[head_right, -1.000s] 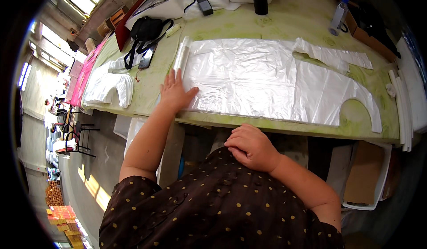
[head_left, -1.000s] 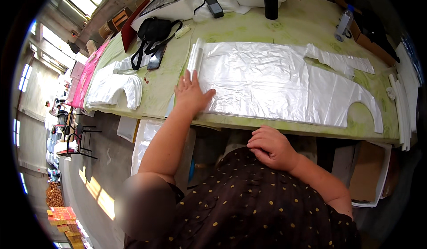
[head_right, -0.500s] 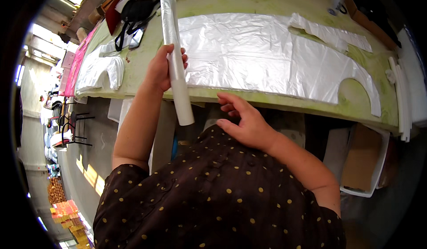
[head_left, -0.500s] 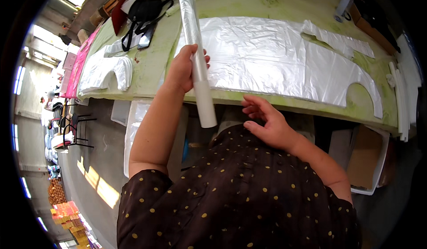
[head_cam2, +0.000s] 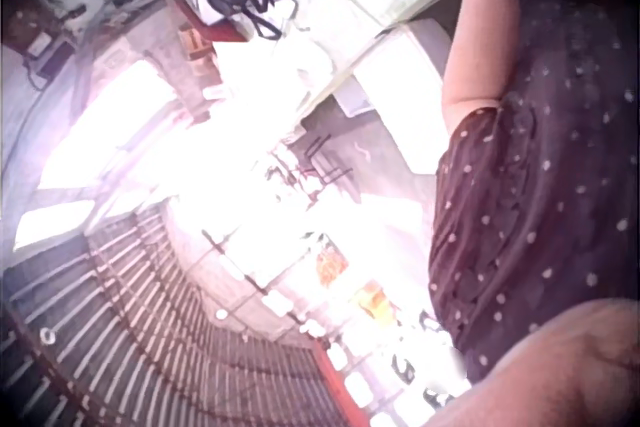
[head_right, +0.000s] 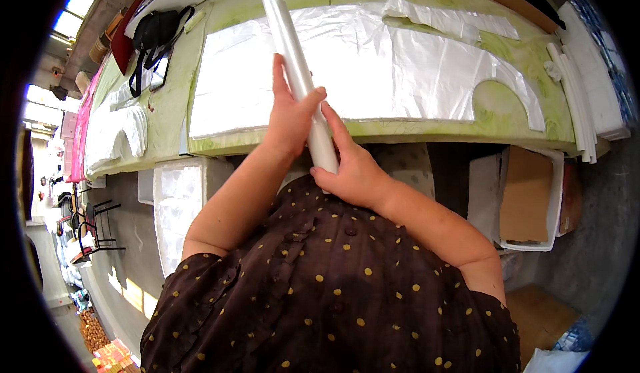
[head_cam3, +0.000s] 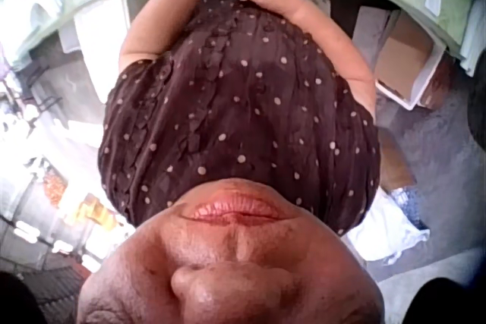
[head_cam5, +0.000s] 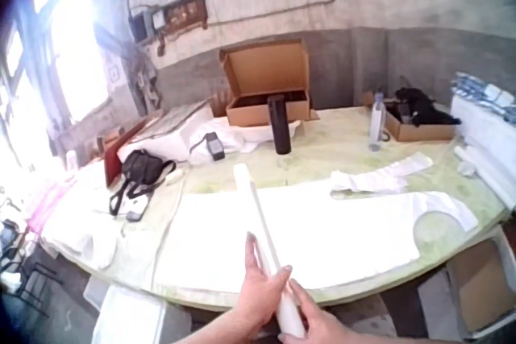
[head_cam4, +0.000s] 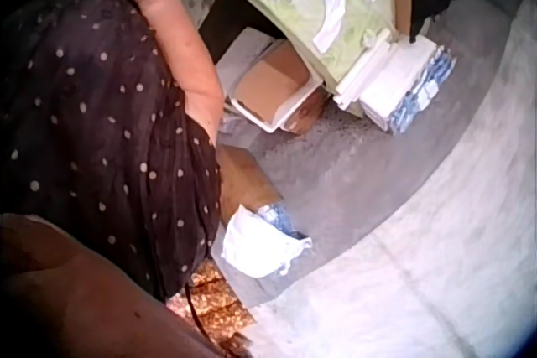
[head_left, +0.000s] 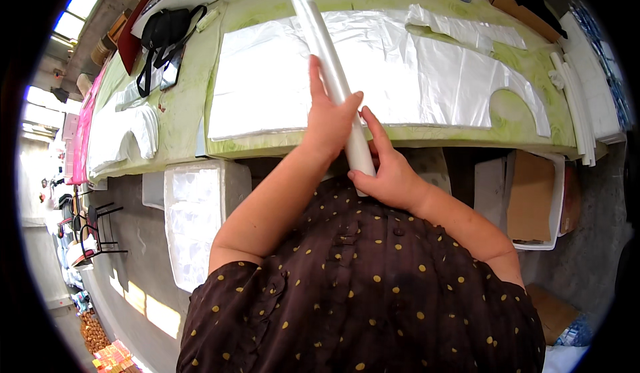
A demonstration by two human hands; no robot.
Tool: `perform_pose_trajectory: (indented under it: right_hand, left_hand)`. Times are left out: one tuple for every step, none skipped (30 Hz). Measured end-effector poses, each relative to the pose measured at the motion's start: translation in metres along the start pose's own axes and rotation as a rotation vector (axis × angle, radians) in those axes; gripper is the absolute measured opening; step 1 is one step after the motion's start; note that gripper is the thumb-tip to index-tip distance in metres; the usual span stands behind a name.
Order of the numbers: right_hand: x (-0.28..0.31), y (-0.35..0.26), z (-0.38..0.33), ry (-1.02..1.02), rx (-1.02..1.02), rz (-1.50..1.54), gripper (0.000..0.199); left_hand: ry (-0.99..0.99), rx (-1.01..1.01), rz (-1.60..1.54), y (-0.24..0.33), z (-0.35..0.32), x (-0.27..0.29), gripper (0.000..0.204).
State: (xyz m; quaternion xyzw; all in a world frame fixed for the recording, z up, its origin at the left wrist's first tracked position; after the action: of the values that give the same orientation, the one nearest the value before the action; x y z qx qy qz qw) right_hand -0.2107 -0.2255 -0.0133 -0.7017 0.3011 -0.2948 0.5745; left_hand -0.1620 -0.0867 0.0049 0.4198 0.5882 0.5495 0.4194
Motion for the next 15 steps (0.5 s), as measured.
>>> perform_pose_trajectory:
  right_hand:
    - [0.003, 0.003, -0.001, 0.016, 0.031, -0.043, 0.103]
    - [0.005, 0.005, -0.001, 0.03, 0.065, -0.088, 0.104]
    - [0.008, 0.006, -0.001, 0.046, 0.096, -0.132, 0.104]
    - [0.011, 0.007, -0.002, 0.046, 0.091, -0.128, 0.102]
    - [0.016, 0.01, -0.003, 0.056, 0.084, -0.124, 0.1]
    - [0.021, 0.012, -0.006, 0.064, 0.078, -0.122, 0.098]
    - [0.025, 0.012, -0.007, 0.064, 0.111, -0.161, 0.096]
    - [0.027, 0.011, -0.01, 0.059, 0.136, -0.202, 0.095]
    - [0.032, 0.01, -0.013, 0.076, 0.111, -0.205, 0.094]
    - [0.038, 0.008, -0.018, 0.095, 0.086, -0.206, 0.093]
    - [0.042, 0.008, -0.022, 0.111, 0.06, -0.207, 0.092]
    - [0.048, 0.01, -0.027, 0.128, 0.058, -0.223, 0.092]
    - [0.055, 0.013, -0.033, 0.145, 0.056, -0.24, 0.092]
    - [0.06, 0.015, -0.037, 0.156, 0.057, -0.255, 0.092]
    - [0.063, 0.014, -0.043, 0.128, -0.043, -0.218, 0.092]
  left_hand:
    - [-0.024, -0.086, 0.145, -0.006, 0.0, -0.003, 0.09]
    - [-0.042, -0.182, 0.292, -0.014, 0.002, -0.003, 0.084]
    - [-0.106, -0.203, 0.254, -0.026, 0.001, -0.005, 0.067]
    - [-0.164, -0.221, 0.218, -0.039, 0.0, -0.004, 0.055]
    - [-0.227, -0.096, 0.156, -0.034, -0.004, -0.007, 0.053]
    - [-0.284, -0.064, 0.147, -0.031, -0.007, -0.011, 0.053]
    - [-0.343, -0.034, 0.142, -0.026, -0.009, -0.015, 0.054]
    - [-0.393, -0.096, 0.186, -0.022, -0.011, -0.019, 0.055]
    - [-0.443, -0.158, 0.228, -0.019, -0.011, -0.025, 0.056]
    - [-0.481, -0.164, 0.391, -0.017, -0.008, -0.028, 0.057]
    - [-0.514, -0.168, 0.554, -0.014, -0.005, -0.028, 0.059]
    - [-0.544, -0.172, 0.718, -0.012, -0.001, -0.028, 0.061]
    - [-0.522, -0.276, 0.787, -0.006, 0.012, -0.029, 0.063]
    - [-0.466, -0.279, 0.767, -0.003, 0.03, -0.027, 0.065]
    - [-0.418, -0.22, 0.64, -0.002, 0.05, -0.021, 0.069]
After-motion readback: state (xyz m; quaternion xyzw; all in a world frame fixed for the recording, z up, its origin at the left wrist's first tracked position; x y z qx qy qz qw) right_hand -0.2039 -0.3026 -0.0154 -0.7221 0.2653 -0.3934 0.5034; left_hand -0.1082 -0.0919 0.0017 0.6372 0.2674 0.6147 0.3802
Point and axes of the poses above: each hand's wrist, its own z-axis towards the middle knuckle, its own x-axis out of the back of the hand, y = z × x, the point moved 6 cm from there along z, towards the middle knuckle
